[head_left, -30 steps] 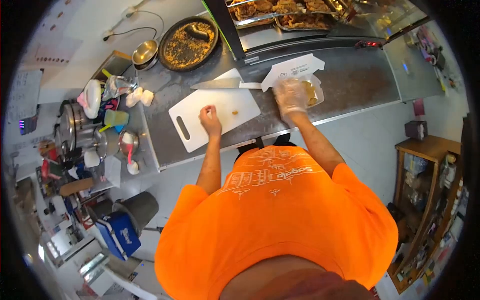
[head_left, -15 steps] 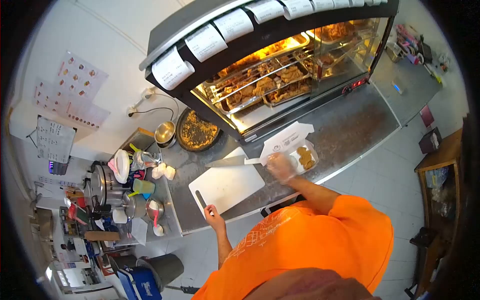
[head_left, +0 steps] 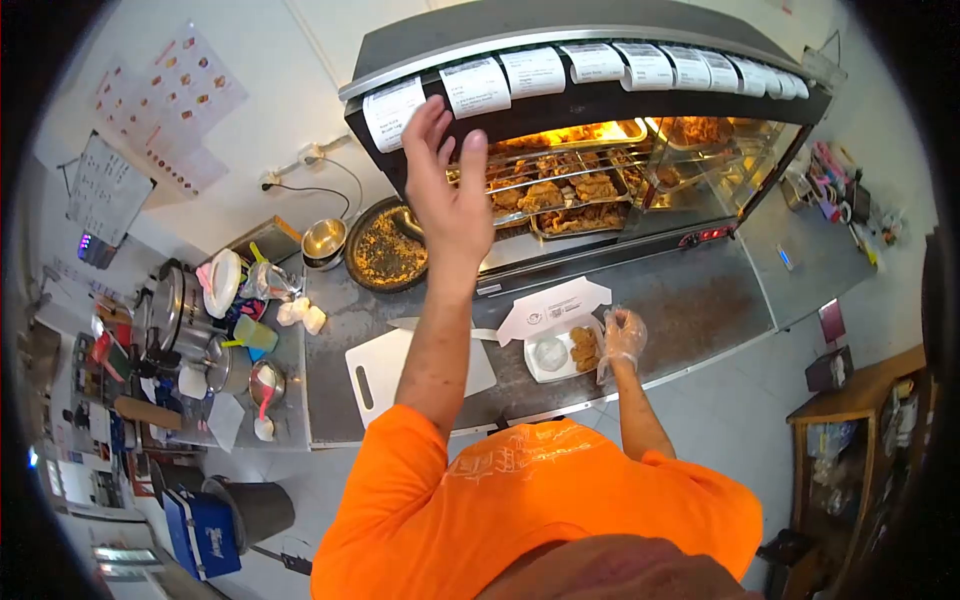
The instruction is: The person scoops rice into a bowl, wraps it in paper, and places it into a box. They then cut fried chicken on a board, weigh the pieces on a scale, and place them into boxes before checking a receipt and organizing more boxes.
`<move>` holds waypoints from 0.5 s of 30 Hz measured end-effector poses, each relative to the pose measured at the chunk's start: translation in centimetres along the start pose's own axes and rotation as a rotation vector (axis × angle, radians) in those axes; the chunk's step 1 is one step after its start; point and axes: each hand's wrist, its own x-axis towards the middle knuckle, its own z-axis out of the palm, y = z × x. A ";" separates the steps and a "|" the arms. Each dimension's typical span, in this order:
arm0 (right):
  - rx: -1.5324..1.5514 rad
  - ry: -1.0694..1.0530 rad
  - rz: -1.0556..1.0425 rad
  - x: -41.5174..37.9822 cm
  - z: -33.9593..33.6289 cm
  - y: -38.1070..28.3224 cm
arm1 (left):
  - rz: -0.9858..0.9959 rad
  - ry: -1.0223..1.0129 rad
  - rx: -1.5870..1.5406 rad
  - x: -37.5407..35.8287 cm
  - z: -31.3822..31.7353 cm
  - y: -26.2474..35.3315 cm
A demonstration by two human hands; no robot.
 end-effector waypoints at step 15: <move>-0.018 -0.210 -0.090 0.7 -2.9 7.6 | -0.470 -0.446 0.287 -30.9 0.3 -14.9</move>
